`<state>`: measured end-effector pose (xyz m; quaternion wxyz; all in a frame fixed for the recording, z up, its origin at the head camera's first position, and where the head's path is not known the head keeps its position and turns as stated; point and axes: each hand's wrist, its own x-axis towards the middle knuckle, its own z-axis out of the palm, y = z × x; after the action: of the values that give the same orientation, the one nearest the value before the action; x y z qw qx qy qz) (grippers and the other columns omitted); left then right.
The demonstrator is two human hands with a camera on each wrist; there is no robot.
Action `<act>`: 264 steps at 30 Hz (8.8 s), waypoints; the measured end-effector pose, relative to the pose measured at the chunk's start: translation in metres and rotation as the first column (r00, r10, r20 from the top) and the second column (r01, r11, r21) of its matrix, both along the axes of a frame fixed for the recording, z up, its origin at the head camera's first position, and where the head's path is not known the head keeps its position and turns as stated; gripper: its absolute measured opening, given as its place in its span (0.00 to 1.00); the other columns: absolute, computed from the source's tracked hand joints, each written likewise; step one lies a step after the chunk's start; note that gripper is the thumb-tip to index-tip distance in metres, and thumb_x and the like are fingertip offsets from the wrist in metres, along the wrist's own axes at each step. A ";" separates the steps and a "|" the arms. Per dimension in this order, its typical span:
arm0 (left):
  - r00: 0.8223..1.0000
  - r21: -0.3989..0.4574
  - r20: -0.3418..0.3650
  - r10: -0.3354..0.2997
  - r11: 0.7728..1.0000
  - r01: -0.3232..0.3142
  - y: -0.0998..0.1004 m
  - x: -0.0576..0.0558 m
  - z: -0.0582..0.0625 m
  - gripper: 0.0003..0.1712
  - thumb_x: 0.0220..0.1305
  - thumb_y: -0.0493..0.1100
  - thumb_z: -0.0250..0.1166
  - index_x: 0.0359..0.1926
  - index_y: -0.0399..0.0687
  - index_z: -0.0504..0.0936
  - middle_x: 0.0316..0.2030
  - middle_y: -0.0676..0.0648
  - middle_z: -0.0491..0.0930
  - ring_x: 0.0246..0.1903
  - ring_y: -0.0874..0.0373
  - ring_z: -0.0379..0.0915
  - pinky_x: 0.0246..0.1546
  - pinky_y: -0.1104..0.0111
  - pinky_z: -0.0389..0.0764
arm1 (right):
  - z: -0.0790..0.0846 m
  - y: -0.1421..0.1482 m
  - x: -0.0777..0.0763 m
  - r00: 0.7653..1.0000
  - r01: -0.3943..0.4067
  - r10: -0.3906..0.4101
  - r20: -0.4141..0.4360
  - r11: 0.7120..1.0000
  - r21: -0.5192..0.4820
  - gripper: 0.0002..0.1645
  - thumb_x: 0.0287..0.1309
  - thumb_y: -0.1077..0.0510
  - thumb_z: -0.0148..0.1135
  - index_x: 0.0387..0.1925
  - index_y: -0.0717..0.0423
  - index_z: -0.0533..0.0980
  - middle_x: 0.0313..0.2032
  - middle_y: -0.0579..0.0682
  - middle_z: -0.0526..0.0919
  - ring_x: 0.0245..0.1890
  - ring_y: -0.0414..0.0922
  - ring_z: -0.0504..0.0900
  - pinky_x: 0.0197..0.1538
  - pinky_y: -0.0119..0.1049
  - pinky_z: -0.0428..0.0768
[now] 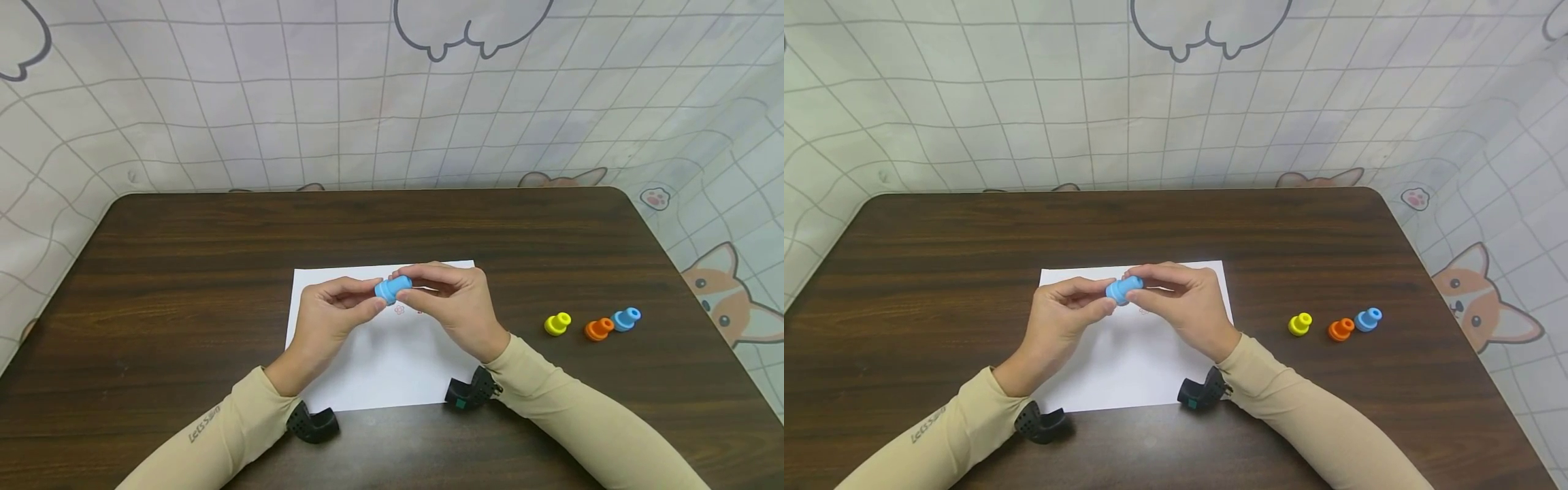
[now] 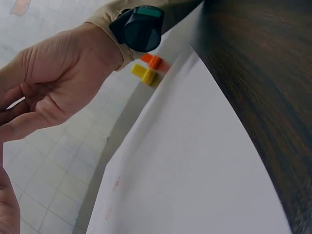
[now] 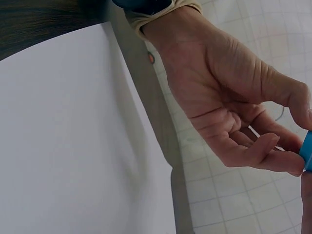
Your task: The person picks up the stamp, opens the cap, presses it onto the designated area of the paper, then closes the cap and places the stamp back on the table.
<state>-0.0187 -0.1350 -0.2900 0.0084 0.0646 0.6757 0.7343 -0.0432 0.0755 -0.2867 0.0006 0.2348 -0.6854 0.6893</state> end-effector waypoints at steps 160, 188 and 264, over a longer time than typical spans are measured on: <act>0.994 0.320 -0.106 0.017 0.947 0.018 -0.049 -0.014 0.046 0.21 0.66 0.24 0.62 0.42 0.53 0.91 0.38 0.54 0.91 0.37 0.58 0.90 0.42 0.73 0.87 | -0.027 -0.017 -0.034 0.984 -0.137 0.076 0.162 0.903 0.407 0.17 0.54 0.63 0.78 0.48 0.55 0.89 0.49 0.50 0.92 0.46 0.43 0.92 0.48 0.29 0.88; 0.994 0.330 -0.105 -0.006 0.943 0.041 -0.050 -0.016 0.041 0.19 0.66 0.25 0.63 0.42 0.52 0.91 0.37 0.54 0.91 0.38 0.59 0.89 0.42 0.73 0.87 | -0.029 -0.023 -0.032 0.992 -0.125 0.122 0.041 0.837 0.532 0.18 0.53 0.64 0.78 0.48 0.52 0.89 0.46 0.49 0.93 0.44 0.41 0.92 0.50 0.29 0.88; 0.997 0.263 -0.076 -0.001 0.964 0.021 -0.042 -0.015 0.035 0.21 0.64 0.23 0.64 0.42 0.53 0.91 0.37 0.55 0.91 0.37 0.60 0.88 0.42 0.74 0.87 | 0.035 0.010 -0.028 0.999 -0.010 0.020 -0.037 0.967 0.255 0.20 0.55 0.65 0.77 0.51 0.60 0.85 0.47 0.57 0.90 0.44 0.43 0.93 0.52 0.36 0.89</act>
<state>-0.0339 -0.1775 -0.2554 -0.0215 0.0965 0.5713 0.8148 -0.0714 0.0856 -0.2518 -0.0214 0.2518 -0.7661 0.5909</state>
